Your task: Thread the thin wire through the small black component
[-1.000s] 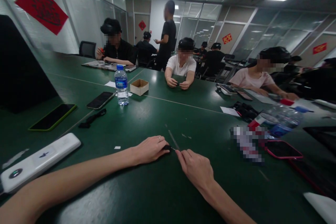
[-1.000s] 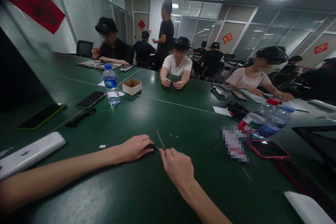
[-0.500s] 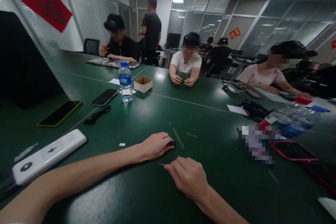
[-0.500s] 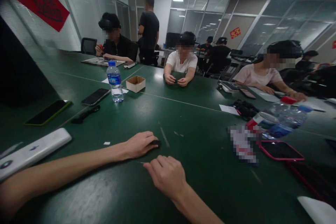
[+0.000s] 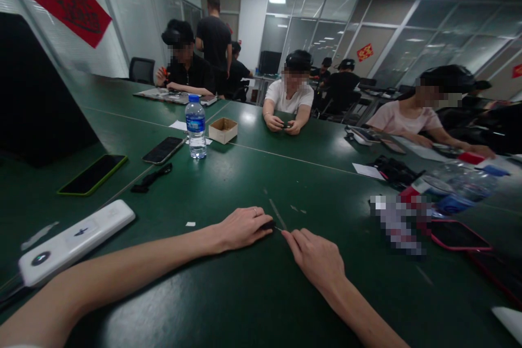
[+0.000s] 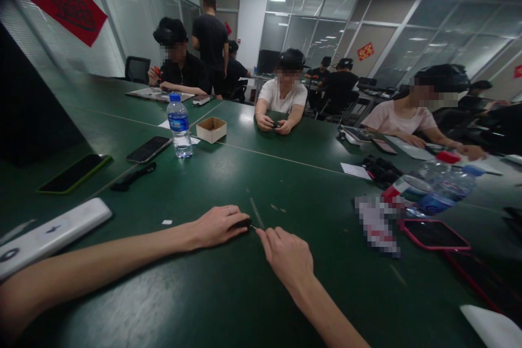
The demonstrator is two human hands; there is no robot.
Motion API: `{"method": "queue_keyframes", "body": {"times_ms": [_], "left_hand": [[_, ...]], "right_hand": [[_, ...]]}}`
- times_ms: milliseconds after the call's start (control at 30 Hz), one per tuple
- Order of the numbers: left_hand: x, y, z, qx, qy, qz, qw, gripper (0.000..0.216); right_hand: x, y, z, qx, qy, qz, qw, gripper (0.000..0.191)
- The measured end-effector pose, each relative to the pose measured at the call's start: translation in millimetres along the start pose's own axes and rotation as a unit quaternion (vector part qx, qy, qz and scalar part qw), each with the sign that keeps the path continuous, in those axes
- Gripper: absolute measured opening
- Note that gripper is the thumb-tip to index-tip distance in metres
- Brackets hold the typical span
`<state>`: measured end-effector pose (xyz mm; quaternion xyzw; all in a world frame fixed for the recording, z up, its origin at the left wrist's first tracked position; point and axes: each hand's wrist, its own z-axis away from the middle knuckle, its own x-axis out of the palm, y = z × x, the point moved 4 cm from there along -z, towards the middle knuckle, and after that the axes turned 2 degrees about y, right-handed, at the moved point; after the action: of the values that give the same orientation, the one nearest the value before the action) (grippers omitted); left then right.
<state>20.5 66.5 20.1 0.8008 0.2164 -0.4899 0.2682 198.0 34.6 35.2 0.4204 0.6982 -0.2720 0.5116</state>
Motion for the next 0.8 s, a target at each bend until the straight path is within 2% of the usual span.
{"method": "queue_keyframes", "body": {"times_ms": [167,400,800], "left_hand": [[0.4,-0.6,0.9,0.01,0.005,-0.005,1.0,0.032],[1.7,-1.3,1.5,0.021,0.007,-0.005,1.0,0.032],[-3.0,1.1,2.2,0.034,0.011,-0.006,0.999,0.032]], "right_hand": [[-1.7,-0.3,-0.1,-0.007,0.013,0.003,1.0,0.051],[-1.7,-3.1,-0.8,-0.005,-0.009,-0.007,1.0,0.055],[-1.5,-1.5,-0.4,0.008,-0.003,0.002,1.0,0.052]]}}
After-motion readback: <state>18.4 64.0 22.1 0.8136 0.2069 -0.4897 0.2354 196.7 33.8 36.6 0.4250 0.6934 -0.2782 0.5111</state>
